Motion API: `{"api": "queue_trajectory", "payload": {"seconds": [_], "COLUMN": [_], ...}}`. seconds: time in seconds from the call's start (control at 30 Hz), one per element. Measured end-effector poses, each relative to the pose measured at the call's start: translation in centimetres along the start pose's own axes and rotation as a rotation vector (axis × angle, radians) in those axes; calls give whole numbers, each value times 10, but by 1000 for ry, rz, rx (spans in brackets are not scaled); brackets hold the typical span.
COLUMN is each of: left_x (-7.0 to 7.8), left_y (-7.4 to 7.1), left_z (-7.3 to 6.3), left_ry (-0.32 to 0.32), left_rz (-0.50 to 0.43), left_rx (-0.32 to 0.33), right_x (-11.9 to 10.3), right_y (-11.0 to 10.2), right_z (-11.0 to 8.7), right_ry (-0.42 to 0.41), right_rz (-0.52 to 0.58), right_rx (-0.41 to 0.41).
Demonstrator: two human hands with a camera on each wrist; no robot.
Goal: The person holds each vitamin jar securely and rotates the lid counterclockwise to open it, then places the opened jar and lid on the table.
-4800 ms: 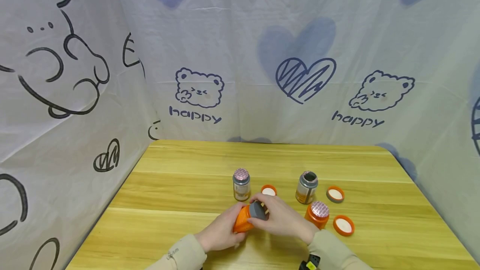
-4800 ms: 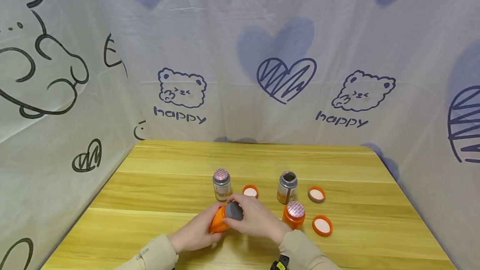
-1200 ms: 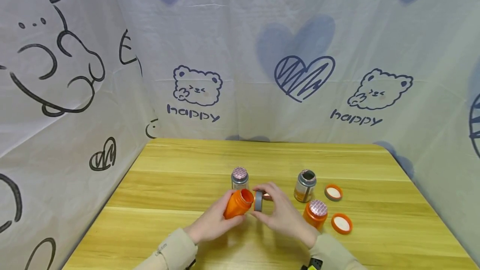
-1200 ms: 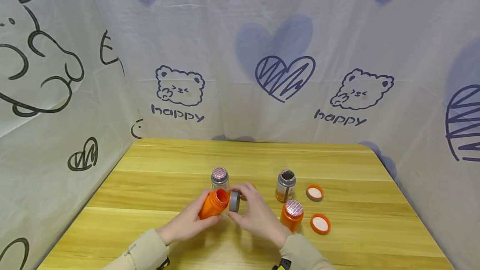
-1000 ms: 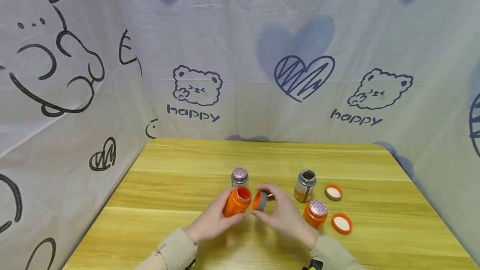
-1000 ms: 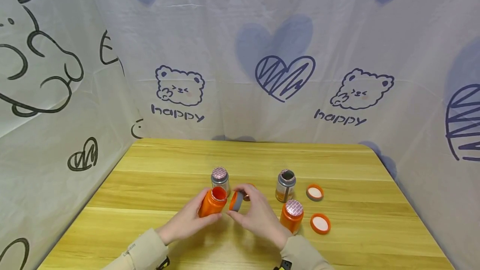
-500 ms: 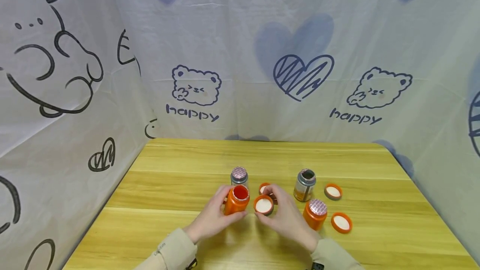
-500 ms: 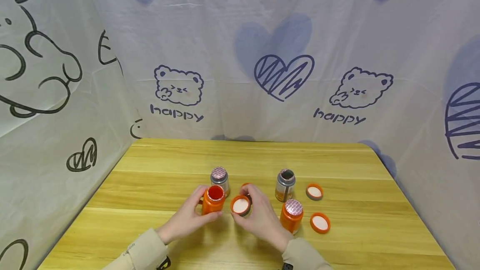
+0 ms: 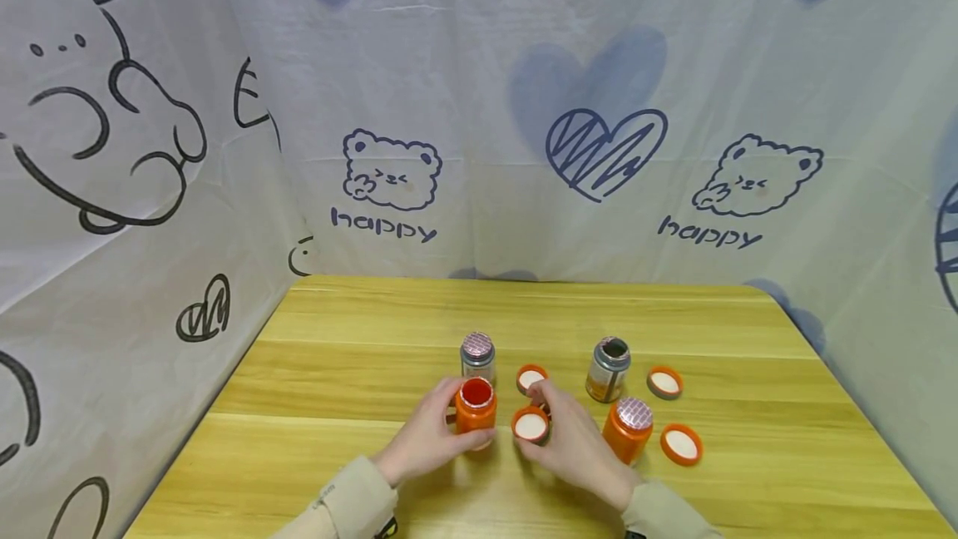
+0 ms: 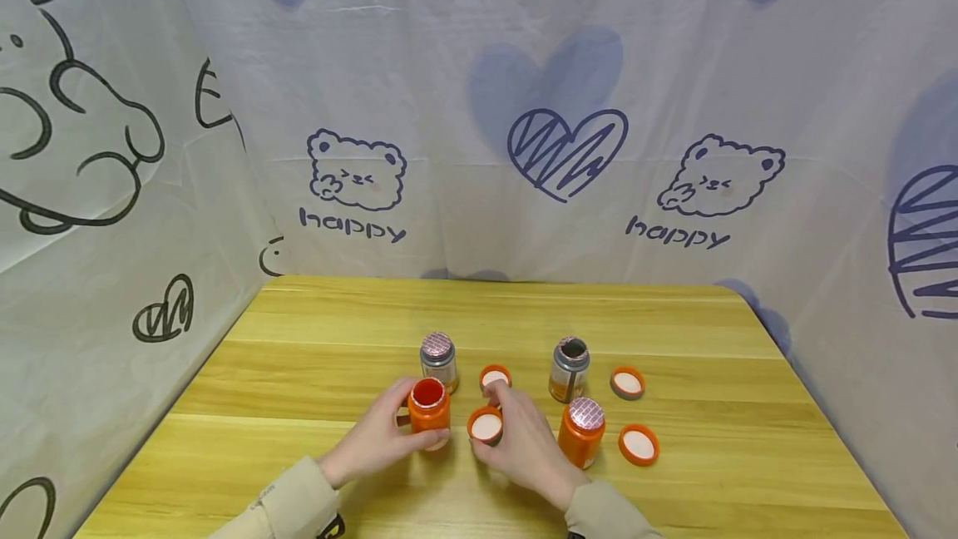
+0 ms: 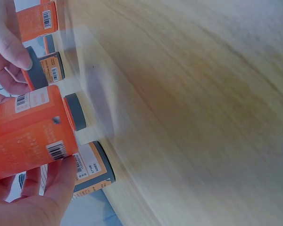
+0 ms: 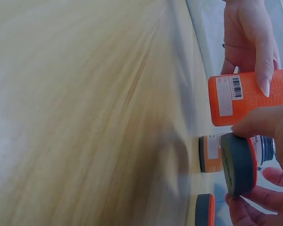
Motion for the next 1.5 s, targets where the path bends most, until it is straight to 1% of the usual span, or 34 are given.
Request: {"api": "queue_trajectory", "payload": {"seconds": [0.17, 0.37, 0.6, 0.8, 1.03, 1.17, 1.3, 1.5], "left_x": [-2, -2, -5, -7, -4, -3, -2, -4], "left_y": [2, 3, 6, 10, 16, 17, 17, 16], "left_z": [-1, -1, -1, -3, -1, -1, -2, -3], "left_ry": [-14, 0, -3, -22, -10, -13, -27, -32], "left_rz": [30, 68, 116, 106, 97, 91, 85, 80], "left_rx": [-12, -1, -6, -17, -33, -41, -50, -72], "right_x": [3, 6, 6, 8, 10, 10, 9, 9], "right_y": [4, 6, 8, 13, 10, 8, 9, 10], "right_z": [-1, -1, -2, -3, -8, -9, -7, -4], "right_ry": [2, 9, -18, -34, -25, -45, -29, -8], "right_rz": [-24, -64, -101, -130, -164, -169, -172, -179], "right_rx": [-19, -25, -26, -32, -30, -24, -46, -75]}}
Point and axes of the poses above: each hand's wrist, its own z-axis towards the middle knuckle, its own y-axis out of the palm, x = y × z, the point moved 7 cm from there along z, towards the middle knuckle, and after that the axes turned 6 degrees about z, right-handed, at the moved point
